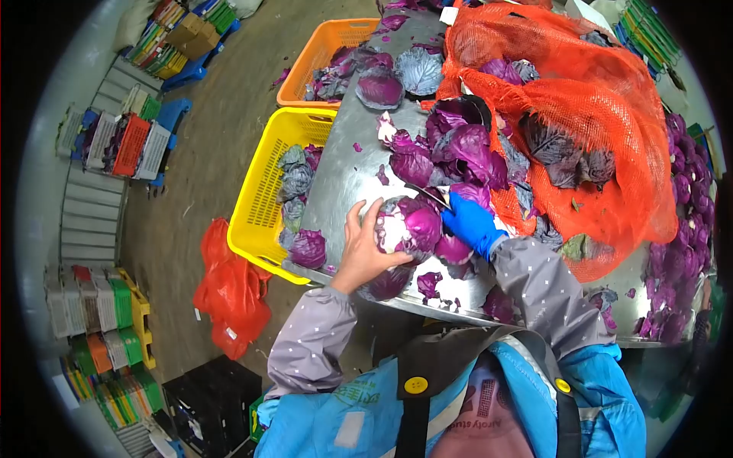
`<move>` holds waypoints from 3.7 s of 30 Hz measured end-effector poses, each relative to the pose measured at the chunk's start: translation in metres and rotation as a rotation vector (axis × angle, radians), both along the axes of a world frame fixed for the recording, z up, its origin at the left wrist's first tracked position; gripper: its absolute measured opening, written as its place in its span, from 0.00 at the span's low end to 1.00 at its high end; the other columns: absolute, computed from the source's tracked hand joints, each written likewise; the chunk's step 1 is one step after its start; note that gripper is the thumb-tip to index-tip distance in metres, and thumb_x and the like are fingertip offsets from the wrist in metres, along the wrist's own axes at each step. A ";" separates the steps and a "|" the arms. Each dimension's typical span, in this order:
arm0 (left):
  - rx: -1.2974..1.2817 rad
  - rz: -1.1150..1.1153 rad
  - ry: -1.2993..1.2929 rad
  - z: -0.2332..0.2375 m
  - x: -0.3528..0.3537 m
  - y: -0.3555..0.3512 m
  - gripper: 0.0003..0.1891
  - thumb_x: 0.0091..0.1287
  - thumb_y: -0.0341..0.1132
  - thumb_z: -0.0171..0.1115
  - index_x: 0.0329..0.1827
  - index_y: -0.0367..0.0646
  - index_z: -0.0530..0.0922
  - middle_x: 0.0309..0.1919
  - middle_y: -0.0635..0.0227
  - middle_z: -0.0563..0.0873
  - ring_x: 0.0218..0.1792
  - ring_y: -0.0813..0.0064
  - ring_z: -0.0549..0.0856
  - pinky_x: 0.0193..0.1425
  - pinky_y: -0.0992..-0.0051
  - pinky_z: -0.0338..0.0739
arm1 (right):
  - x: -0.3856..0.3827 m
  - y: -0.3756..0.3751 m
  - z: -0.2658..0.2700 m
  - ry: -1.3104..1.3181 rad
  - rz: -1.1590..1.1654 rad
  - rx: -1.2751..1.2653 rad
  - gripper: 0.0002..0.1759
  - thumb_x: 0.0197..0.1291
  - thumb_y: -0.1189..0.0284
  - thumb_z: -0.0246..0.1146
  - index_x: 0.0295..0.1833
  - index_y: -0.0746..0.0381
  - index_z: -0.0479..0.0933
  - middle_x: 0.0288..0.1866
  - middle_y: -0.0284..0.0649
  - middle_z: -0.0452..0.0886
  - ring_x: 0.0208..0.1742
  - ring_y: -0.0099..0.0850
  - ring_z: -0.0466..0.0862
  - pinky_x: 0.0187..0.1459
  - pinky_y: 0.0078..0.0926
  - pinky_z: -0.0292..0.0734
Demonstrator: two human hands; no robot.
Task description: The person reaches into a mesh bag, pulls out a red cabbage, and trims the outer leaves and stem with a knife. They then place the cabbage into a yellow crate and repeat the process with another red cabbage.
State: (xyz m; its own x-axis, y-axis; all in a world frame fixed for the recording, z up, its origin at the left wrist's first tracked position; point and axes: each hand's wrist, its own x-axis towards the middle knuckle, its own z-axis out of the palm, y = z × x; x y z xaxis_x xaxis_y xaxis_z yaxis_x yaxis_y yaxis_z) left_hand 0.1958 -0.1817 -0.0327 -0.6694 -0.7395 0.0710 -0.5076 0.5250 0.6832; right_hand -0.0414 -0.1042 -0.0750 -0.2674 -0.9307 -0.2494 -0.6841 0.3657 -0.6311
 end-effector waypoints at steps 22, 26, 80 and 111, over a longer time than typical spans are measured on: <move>-0.193 0.111 -0.005 0.027 -0.060 0.054 0.52 0.35 0.49 0.80 0.63 0.33 0.62 0.57 0.48 0.68 0.60 0.50 0.66 0.65 0.55 0.61 | 0.038 0.068 0.054 -0.087 0.009 -0.494 0.25 0.67 0.71 0.51 0.70 0.55 0.65 0.48 0.48 0.73 0.46 0.43 0.79 0.45 0.37 0.74; -0.201 0.110 0.009 0.023 -0.060 0.052 0.51 0.36 0.47 0.79 0.63 0.33 0.63 0.57 0.48 0.68 0.59 0.50 0.66 0.65 0.55 0.61 | 0.036 0.066 0.047 -0.068 -0.017 -0.446 0.25 0.67 0.72 0.51 0.70 0.55 0.64 0.44 0.48 0.73 0.44 0.45 0.78 0.47 0.38 0.73; 0.078 -0.160 0.088 -0.006 -0.032 0.036 0.58 0.39 0.46 0.78 0.74 0.43 0.52 0.65 0.47 0.58 0.66 0.48 0.62 0.69 0.56 0.59 | -0.055 0.015 0.008 0.019 -0.079 -0.056 0.17 0.61 0.60 0.55 0.45 0.63 0.72 0.37 0.56 0.80 0.41 0.56 0.79 0.43 0.49 0.73; -0.054 -0.016 0.048 0.003 -0.084 0.047 0.53 0.38 0.49 0.78 0.67 0.37 0.60 0.59 0.53 0.64 0.62 0.50 0.62 0.61 0.51 0.61 | -0.018 0.025 0.050 0.283 0.205 -0.195 0.30 0.61 0.71 0.55 0.70 0.44 0.63 0.41 0.48 0.77 0.35 0.47 0.81 0.35 0.42 0.76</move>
State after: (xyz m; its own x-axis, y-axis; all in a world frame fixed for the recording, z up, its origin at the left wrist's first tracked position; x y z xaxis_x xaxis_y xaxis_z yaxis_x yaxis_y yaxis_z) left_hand 0.1114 -0.1348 -0.0296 -0.6762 -0.7228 0.1428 -0.4657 0.5695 0.6774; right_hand -0.0596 -0.0794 -0.0252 -0.1041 -0.9945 -0.0059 -0.8871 0.0956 -0.4516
